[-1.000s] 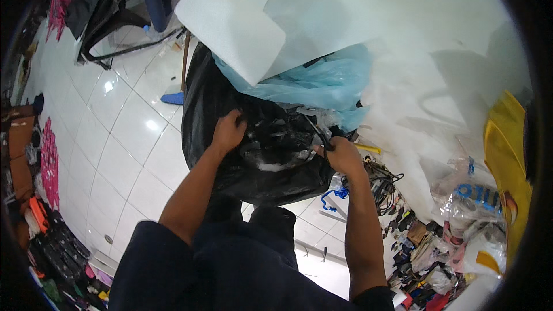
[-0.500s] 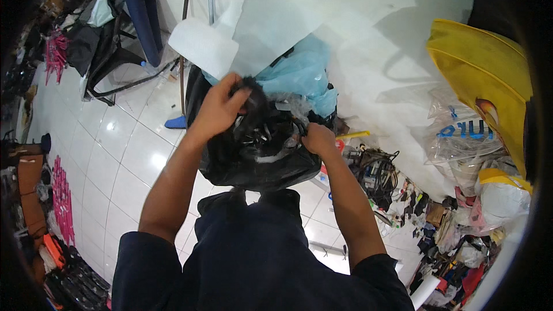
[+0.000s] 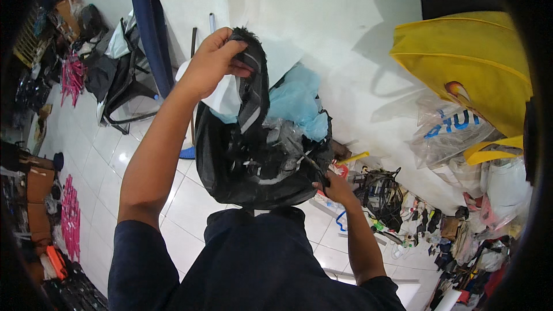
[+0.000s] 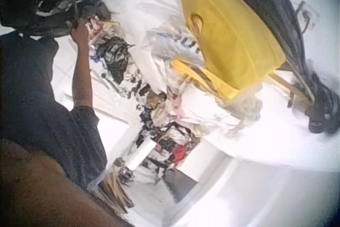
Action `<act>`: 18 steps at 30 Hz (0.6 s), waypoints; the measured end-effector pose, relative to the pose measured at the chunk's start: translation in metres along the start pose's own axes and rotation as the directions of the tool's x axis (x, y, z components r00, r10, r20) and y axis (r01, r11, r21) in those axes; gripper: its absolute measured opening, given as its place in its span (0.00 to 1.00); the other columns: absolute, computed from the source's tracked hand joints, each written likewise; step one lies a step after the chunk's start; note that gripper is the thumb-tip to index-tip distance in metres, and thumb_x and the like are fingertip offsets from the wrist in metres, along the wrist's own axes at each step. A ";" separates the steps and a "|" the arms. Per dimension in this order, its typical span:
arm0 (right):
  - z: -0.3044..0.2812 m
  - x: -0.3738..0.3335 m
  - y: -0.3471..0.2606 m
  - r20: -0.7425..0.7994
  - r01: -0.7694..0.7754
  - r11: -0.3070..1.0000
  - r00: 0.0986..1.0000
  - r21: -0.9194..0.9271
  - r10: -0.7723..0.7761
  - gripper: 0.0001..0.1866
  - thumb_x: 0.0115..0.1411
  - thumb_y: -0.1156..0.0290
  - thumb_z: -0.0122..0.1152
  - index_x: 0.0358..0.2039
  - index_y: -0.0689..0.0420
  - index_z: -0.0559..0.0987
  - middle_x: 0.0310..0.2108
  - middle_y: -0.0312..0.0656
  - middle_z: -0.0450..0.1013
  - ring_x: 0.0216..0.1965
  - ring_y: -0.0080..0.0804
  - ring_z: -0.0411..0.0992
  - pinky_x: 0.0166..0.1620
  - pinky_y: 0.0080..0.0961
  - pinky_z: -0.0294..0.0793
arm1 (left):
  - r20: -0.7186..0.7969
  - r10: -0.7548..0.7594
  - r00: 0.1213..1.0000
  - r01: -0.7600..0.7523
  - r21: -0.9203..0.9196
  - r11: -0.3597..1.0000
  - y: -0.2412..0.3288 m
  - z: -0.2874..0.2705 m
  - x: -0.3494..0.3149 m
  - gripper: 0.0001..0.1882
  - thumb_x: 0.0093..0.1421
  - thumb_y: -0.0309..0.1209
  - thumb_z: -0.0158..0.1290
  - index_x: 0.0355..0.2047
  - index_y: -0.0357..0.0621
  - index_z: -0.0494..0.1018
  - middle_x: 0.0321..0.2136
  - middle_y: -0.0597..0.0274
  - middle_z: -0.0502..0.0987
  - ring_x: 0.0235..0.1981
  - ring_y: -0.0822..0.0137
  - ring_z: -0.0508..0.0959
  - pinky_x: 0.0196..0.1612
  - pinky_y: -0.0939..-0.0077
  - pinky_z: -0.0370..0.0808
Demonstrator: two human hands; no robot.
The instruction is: The person threads black straps through a white foam pad using a long metal rod and trims them with scissors.
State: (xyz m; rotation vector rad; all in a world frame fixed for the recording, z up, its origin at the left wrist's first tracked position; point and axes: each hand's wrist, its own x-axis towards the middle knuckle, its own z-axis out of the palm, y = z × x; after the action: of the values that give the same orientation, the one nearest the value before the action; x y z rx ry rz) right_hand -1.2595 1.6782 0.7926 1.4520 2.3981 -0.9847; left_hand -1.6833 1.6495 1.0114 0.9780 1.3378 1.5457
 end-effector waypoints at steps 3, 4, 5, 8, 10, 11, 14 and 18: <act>0.025 -0.002 0.017 -0.073 -0.023 0.965 0.996 0.262 0.043 0.33 0.56 0.39 0.62 0.42 0.60 0.73 0.36 0.54 0.76 0.41 0.50 0.76 0.43 0.41 0.72 | -0.005 0.080 0.997 -0.080 0.036 0.996 0.024 0.013 0.005 0.10 0.63 0.31 0.49 0.43 0.41 0.71 0.34 0.58 0.80 0.32 0.65 0.82 0.38 0.69 0.81; 0.040 0.001 0.013 -0.085 0.008 0.931 0.996 0.365 0.025 0.33 0.57 0.39 0.61 0.42 0.60 0.72 0.36 0.53 0.75 0.41 0.49 0.76 0.43 0.41 0.72 | 0.040 0.135 0.990 -0.134 -0.026 0.991 0.035 0.010 0.005 0.10 0.64 0.31 0.49 0.42 0.39 0.71 0.34 0.58 0.79 0.29 0.66 0.81 0.36 0.71 0.82; 0.039 -0.002 -0.006 -0.146 0.065 0.893 0.989 0.446 0.001 0.32 0.57 0.45 0.66 0.45 0.61 0.69 0.40 0.52 0.74 0.42 0.43 0.75 0.44 0.38 0.73 | 0.059 0.180 0.982 -0.180 -0.019 0.984 0.049 0.014 0.006 0.11 0.64 0.32 0.49 0.44 0.40 0.71 0.36 0.58 0.79 0.31 0.66 0.81 0.38 0.70 0.81; 0.067 0.012 -0.041 -0.276 0.281 0.602 0.956 0.747 -0.103 0.34 0.54 0.54 0.73 0.49 0.62 0.66 0.43 0.50 0.73 0.44 0.39 0.74 0.47 0.36 0.73 | 0.092 0.348 0.933 -0.350 0.015 0.936 0.092 0.025 0.007 0.14 0.64 0.34 0.49 0.47 0.41 0.72 0.38 0.59 0.80 0.34 0.66 0.81 0.41 0.68 0.79; 0.071 0.020 -0.087 -0.331 0.310 0.594 0.941 0.743 -0.077 0.36 0.52 0.58 0.75 0.51 0.63 0.64 0.45 0.49 0.72 0.45 0.38 0.74 0.49 0.35 0.73 | 0.057 0.475 0.878 -0.479 0.113 0.871 0.117 0.027 0.008 0.17 0.64 0.38 0.50 0.48 0.42 0.73 0.40 0.59 0.79 0.40 0.63 0.80 0.47 0.63 0.76; 0.066 0.024 -0.106 -0.370 0.326 0.600 0.928 0.730 -0.054 0.38 0.51 0.61 0.76 0.53 0.63 0.63 0.46 0.49 0.72 0.46 0.38 0.73 0.50 0.35 0.73 | 0.003 0.451 0.893 -0.450 0.034 0.892 0.134 0.035 0.012 0.13 0.63 0.36 0.48 0.43 0.43 0.74 0.37 0.62 0.79 0.40 0.65 0.78 0.51 0.59 0.70; 0.078 0.058 -0.124 -0.533 0.444 0.533 0.846 0.720 0.015 0.42 0.51 0.60 0.76 0.55 0.66 0.60 0.51 0.52 0.69 0.52 0.42 0.70 0.54 0.38 0.70 | -0.103 0.416 0.904 -0.427 -0.131 0.895 0.177 0.071 0.012 0.08 0.63 0.35 0.45 0.33 0.48 0.73 0.31 0.64 0.78 0.38 0.66 0.76 0.54 0.53 0.66; 0.068 0.083 -0.161 -0.682 0.586 0.539 0.730 0.605 -0.027 0.46 0.49 0.59 0.78 0.56 0.68 0.58 0.56 0.56 0.64 0.59 0.45 0.63 0.59 0.40 0.64 | 0.041 0.485 0.874 -0.458 -0.266 0.848 0.202 0.083 0.017 0.09 0.65 0.35 0.42 0.32 0.49 0.71 0.31 0.63 0.76 0.38 0.65 0.75 0.53 0.53 0.68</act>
State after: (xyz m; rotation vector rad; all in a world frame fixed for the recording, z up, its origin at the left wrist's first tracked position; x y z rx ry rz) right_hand -1.4492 1.6471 0.7748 1.8020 2.9130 -2.2545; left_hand -1.6330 1.6785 1.2224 1.2708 0.8299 1.9408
